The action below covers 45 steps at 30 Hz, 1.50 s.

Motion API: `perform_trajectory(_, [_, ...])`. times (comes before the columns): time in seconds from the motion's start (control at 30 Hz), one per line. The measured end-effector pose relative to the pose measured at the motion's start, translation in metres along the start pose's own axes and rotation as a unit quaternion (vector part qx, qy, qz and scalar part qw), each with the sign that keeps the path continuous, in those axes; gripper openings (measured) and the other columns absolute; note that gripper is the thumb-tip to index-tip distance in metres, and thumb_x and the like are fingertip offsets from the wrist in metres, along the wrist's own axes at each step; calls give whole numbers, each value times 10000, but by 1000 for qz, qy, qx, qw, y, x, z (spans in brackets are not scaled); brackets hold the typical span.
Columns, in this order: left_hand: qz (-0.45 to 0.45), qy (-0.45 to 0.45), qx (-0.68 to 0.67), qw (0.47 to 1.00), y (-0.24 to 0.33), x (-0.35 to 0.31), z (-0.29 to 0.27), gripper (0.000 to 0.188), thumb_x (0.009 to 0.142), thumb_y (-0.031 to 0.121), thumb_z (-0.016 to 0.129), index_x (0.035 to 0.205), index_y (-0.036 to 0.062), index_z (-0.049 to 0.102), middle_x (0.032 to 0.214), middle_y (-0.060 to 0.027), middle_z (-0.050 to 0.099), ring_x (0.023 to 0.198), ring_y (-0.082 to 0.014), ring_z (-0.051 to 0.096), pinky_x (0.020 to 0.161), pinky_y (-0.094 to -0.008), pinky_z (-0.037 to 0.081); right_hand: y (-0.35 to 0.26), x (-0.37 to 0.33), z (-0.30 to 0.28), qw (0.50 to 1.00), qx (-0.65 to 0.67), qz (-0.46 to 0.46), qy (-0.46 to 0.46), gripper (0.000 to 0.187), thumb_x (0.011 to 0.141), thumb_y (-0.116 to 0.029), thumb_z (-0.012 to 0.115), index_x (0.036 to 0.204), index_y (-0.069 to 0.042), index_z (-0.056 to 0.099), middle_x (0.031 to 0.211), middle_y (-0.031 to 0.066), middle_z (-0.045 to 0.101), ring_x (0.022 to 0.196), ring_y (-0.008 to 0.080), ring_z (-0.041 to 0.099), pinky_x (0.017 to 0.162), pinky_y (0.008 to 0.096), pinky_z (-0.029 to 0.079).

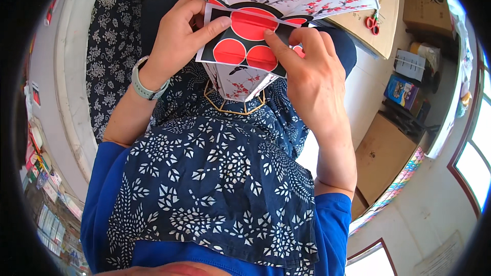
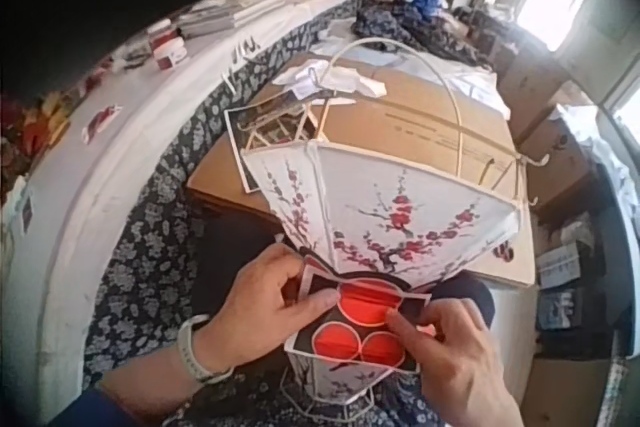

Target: Assembling and decorating a traditional paper lantern by attaching cutouts and trimming edges.

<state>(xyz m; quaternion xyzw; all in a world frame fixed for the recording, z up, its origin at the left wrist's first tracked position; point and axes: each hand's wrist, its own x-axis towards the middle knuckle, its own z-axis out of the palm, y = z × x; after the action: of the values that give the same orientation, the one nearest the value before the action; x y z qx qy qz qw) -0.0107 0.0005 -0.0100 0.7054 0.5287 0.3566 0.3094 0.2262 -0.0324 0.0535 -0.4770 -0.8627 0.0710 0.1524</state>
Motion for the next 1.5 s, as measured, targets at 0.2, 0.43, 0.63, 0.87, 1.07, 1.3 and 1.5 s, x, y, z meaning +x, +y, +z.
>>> perform_trajectory(0.2, [-8,-14,-7,1000,-7,-1,0,228,858,179,757,911,-14,647,813,-14,532,672,-72,492,601,-243,415,14,-8,8,999,22,26,35,476,681,72,605,1114,-90,718,907,86,587,856,262,590,707,341,510])
perform_trajectory(0.43, [-20,88,-55,994,-10,-14,-24,210,894,130,705,1032,-1,617,945,-21,589,770,-81,534,699,-234,449,71,-36,54,917,199,231,257,321,890,46,528,1155,-44,684,1017,91,634,918,199,608,815,297,505])
perform_trajectory(0.63, [-99,10,-145,985,-25,-82,-5,787,871,189,727,1450,-24,237,1388,-189,390,1301,-264,413,1035,-375,402,52,-43,145,349,795,461,184,406,1019,-271,464,1309,4,535,1262,161,614,1107,278,614,1005,412,465])
perform_trajectory(0.87, [-95,-79,-385,914,-12,-102,38,1031,850,168,755,1521,60,-20,1487,-200,283,1382,-286,335,1109,-436,340,-8,-23,133,312,815,469,139,471,1056,-360,371,1353,-13,481,1319,161,579,1152,287,598,1005,410,469])
perform_trajectory(1.07, [-146,-115,-423,887,-17,-102,36,911,858,171,743,1505,58,111,1467,-160,366,1316,-262,436,1084,-422,383,-35,-55,103,426,789,392,206,467,1062,-334,351,1403,-20,405,1307,137,573,1144,252,593,1011,401,458])
perform_trajectory(1.3, [-236,-260,-691,632,-61,-86,37,657,856,232,739,1408,31,445,1334,-144,576,1219,-286,569,1048,-461,441,-67,-94,77,713,616,275,191,683,965,-116,545,1526,-79,155,1479,131,327,1308,264,414,1059,425,396])
perform_trajectory(1.5, [-247,-254,-659,663,-62,-93,82,523,851,77,637,1355,18,511,1283,-109,616,1164,-231,593,1002,-358,463,-54,-121,97,756,544,335,142,946,776,72,693,1506,-126,124,1508,152,189,1315,309,379,1009,439,462])
